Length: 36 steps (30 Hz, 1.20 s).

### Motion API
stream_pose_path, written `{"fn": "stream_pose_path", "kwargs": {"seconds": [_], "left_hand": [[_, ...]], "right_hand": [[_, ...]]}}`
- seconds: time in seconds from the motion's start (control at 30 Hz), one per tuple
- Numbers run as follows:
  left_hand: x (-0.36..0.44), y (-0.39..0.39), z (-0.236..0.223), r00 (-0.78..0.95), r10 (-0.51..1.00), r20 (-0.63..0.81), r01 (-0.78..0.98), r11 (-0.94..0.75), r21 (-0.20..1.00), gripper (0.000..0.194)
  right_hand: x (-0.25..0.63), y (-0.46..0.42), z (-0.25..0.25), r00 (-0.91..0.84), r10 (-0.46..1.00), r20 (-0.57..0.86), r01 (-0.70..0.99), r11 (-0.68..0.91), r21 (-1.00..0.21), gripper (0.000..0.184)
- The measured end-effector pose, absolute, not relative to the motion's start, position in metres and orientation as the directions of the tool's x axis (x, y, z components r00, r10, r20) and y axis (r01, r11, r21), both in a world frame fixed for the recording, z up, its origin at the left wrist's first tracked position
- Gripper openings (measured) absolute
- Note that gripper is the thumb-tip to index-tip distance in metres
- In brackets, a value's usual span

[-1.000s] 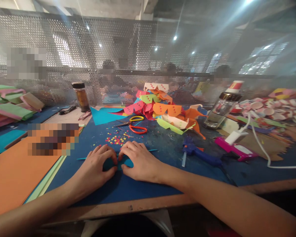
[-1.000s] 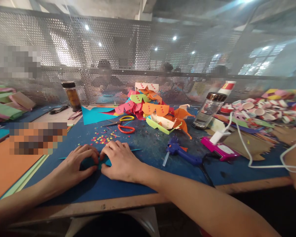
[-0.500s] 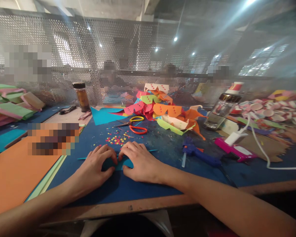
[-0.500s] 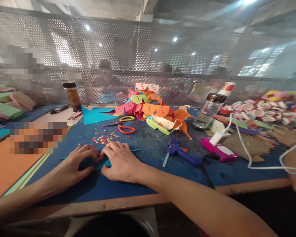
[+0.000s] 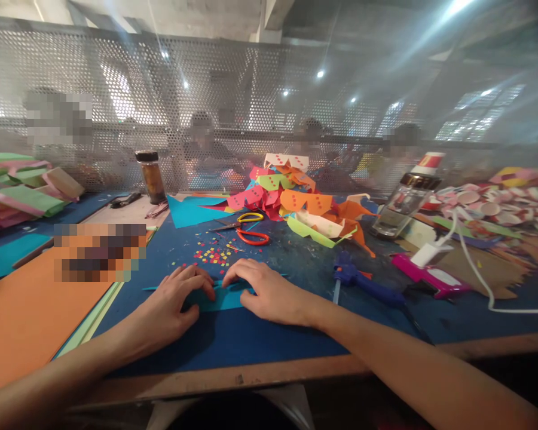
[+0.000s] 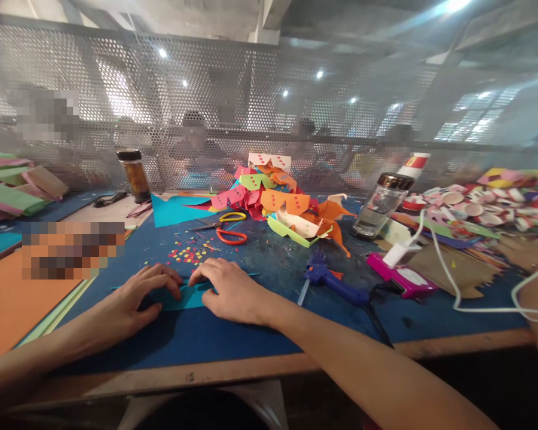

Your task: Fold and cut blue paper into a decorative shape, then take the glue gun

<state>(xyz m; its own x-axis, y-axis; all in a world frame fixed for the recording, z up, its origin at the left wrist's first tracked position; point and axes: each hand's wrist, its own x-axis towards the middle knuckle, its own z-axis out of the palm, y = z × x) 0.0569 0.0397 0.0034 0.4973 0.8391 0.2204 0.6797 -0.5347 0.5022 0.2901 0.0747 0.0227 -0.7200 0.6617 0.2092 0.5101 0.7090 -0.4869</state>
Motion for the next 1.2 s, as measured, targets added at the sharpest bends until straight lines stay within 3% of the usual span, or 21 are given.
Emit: {"fn": "stream_pose_path", "kwargs": {"seconds": [0.13, 0.27, 0.43, 0.7, 0.87, 1.0, 1.1, 1.2], "left_hand": [[0.057, 0.038, 0.004, 0.499, 0.832, 0.241, 0.664, -0.546, 0.511, 0.038], [0.059, 0.037, 0.006, 0.489, 0.832, 0.261, 0.664, -0.549, 0.507, 0.038], [0.060, 0.038, 0.009, 0.412, 0.874, 0.258, 0.669, -0.482, 0.566, 0.025], [0.061, 0.052, 0.013, 0.284, 0.942, 0.181, 0.719, -0.334, 0.609, 0.026], [0.061, 0.060, 0.023, 0.311, 0.948, 0.065, 0.725, -0.281, 0.629, 0.023], [0.059, 0.071, 0.024, 0.315, 0.944, 0.100, 0.681, -0.298, 0.669, 0.024], [0.056, 0.081, 0.020, 0.278, 0.952, 0.126, 0.619, -0.278, 0.734, 0.024], [0.052, 0.087, 0.018, 0.245, 0.959, 0.146, 0.518, -0.256, 0.816, 0.026]], "right_hand": [[0.291, 0.079, 0.022, -0.598, 0.741, 0.305, 0.635, 0.670, -0.383, 0.016], [0.292, 0.080, 0.020, -0.590, 0.759, 0.277, 0.725, 0.648, -0.231, 0.010], [0.293, 0.084, 0.017, -0.586, 0.769, 0.257, 0.711, 0.640, -0.291, 0.009], [0.290, 0.086, 0.019, -0.593, 0.731, 0.338, 0.640, 0.683, -0.352, 0.010], [0.292, 0.086, 0.022, -0.611, 0.644, 0.460, 0.585, 0.759, -0.286, 0.009], [0.296, 0.083, 0.030, -0.570, 0.555, 0.606, 0.568, 0.799, -0.198, 0.001], [0.297, 0.079, 0.036, -0.478, 0.502, 0.721, 0.588, 0.792, -0.162, 0.005], [0.296, 0.077, 0.038, -0.373, 0.622, 0.688, 0.590, 0.732, -0.342, 0.013]]}}
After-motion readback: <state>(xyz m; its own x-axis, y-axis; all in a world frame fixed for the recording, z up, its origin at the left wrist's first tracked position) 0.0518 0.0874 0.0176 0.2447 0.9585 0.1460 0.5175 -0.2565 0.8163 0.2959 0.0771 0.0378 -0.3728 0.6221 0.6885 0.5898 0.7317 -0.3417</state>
